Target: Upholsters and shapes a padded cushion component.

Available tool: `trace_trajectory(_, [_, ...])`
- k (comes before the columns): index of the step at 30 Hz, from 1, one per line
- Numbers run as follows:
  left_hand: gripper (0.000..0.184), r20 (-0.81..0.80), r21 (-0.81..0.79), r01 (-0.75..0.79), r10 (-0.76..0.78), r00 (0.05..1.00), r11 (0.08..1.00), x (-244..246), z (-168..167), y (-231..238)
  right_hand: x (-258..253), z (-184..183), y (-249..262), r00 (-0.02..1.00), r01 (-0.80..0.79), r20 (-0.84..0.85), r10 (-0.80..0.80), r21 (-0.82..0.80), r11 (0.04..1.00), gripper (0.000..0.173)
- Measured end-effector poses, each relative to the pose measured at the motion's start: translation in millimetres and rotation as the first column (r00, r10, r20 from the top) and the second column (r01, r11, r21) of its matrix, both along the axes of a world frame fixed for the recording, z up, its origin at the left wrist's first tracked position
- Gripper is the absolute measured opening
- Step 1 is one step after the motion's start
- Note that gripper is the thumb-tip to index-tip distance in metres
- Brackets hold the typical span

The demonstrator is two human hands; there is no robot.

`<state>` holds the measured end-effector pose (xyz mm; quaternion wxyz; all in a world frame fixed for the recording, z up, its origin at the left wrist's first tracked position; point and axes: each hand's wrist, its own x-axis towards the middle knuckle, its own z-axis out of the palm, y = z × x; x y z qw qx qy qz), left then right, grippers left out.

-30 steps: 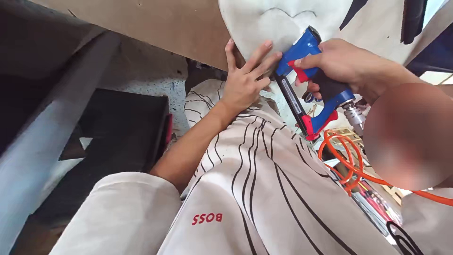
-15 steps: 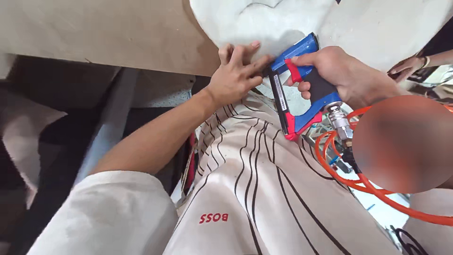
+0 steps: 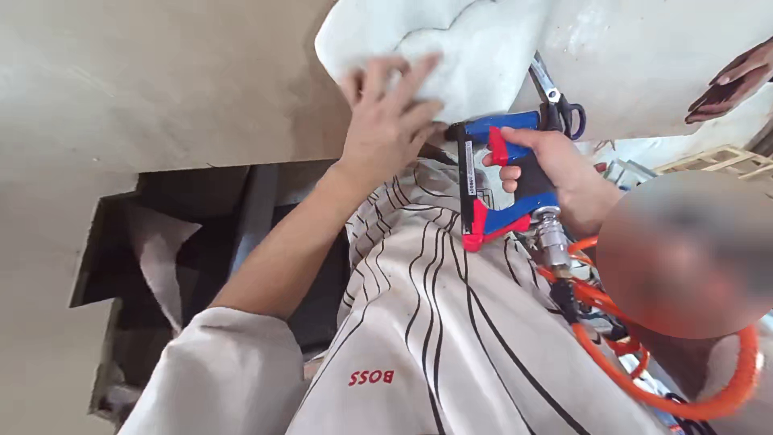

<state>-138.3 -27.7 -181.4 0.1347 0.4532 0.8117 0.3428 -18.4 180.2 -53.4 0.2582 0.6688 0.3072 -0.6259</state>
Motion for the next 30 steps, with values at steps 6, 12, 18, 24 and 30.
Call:
trace_trajectory(6, [0.099, 0.148, -0.431, 0.068, -0.004, 0.989, 0.900, -17, 11, 20, 3, 11, -31, 0.985, 0.169, -0.030, -0.168, 0.032, 0.985, 0.038])
trace_trajectory(12, [0.090, 0.024, -0.385, 0.073, -0.069, 0.997, 0.920, -9, 7, 16, -6, -2, -50, 0.824, 0.566, -0.020, -0.566, -0.002, 0.824, 0.036])
trace_trajectory(18, [0.094, 0.039, -0.375, 0.109, -0.102, 0.994, 0.921, -9, 6, 15, -4, -5, -42, 0.814, 0.578, -0.009, -0.580, -0.080, 0.812, 0.038])
trace_trajectory(24, [0.088, 0.003, -0.405, 0.116, -0.125, 0.992, 0.907, -9, 5, 15, -5, -2, -40, 0.798, 0.602, 0.025, -0.602, -0.080, 0.795, 0.040])
trace_trajectory(30, [0.073, -0.033, -0.391, 0.104, -0.127, 0.991, 0.914, -37, 22, 35, -4, 6, -49, 0.546, 0.832, 0.021, -0.838, -0.136, 0.539, 0.044])
